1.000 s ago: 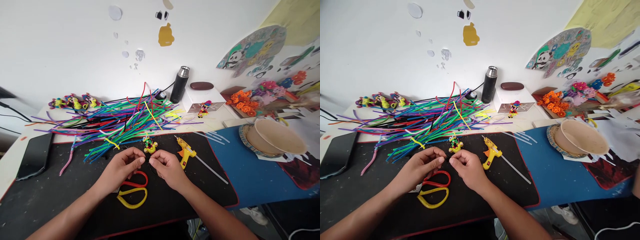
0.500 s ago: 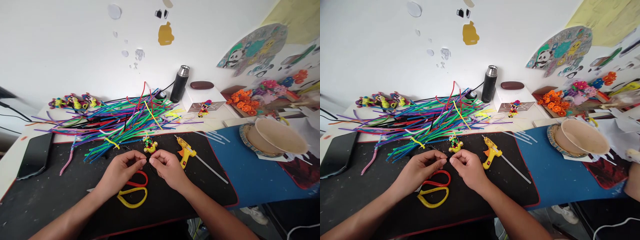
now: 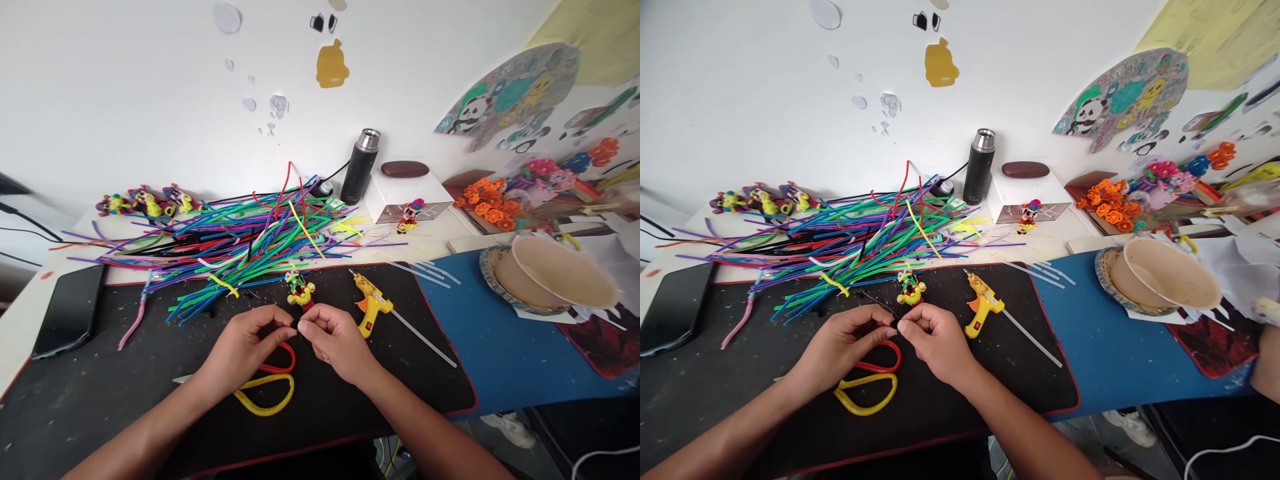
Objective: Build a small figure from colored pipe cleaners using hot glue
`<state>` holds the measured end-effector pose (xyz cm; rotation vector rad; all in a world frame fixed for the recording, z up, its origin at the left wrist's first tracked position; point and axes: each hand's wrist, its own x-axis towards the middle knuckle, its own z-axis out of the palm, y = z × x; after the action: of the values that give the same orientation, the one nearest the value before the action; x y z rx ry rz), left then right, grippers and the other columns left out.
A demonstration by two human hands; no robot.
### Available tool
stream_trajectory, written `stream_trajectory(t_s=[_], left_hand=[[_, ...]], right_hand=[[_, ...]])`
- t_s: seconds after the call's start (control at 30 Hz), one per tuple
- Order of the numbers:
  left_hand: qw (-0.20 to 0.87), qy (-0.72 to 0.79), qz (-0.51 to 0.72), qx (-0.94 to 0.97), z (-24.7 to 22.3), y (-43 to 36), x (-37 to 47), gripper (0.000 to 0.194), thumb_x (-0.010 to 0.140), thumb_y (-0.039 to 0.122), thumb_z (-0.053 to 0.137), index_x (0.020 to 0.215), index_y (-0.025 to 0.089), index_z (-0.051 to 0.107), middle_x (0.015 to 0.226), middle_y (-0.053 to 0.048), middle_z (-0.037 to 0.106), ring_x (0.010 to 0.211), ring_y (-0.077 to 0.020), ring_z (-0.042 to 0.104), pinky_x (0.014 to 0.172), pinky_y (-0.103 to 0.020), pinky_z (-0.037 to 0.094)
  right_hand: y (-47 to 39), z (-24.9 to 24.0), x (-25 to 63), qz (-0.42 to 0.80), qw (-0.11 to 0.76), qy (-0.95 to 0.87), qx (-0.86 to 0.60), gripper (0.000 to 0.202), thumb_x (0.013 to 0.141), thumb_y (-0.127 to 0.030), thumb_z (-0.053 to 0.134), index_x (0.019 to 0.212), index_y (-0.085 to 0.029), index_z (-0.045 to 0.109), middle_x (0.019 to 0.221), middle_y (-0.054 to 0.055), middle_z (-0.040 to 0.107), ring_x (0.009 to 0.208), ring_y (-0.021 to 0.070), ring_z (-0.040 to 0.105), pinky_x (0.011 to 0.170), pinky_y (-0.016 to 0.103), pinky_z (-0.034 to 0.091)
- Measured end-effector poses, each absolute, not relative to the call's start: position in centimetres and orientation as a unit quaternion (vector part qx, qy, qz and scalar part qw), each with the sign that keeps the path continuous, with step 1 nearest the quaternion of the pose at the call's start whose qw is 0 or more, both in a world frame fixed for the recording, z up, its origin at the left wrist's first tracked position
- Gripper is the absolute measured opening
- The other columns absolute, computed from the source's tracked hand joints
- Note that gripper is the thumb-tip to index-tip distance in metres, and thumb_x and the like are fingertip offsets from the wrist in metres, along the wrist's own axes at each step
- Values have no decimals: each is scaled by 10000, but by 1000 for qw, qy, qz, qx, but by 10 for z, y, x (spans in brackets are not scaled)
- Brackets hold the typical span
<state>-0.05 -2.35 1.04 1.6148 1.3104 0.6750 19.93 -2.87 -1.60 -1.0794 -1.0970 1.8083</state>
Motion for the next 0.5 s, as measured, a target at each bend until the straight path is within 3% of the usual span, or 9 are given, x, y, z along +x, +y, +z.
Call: stream_trajectory(t_s=[0.27, 0.5], left_hand=[[631, 518, 221, 534, 25, -18, -7, 441, 855, 623, 720, 910, 185, 716, 690, 4, 622, 586, -134, 525, 508, -224, 415], [639, 526, 215, 518, 28, -14, -4, 489, 831, 659, 724, 854, 174, 667, 659, 21, 591, 567, -117, 507, 507, -216, 406]], right_hand=[[-25, -19, 202, 680, 378, -454, -435, 369, 906, -545, 744, 856, -194, 647, 535, -105, 408, 416, 66, 311, 421, 224, 244], [-26, -18, 203, 665, 364, -480, -441, 371, 919, -551, 732, 867, -192, 657, 556, -94, 409, 457, 77, 317, 449, 231, 253]])
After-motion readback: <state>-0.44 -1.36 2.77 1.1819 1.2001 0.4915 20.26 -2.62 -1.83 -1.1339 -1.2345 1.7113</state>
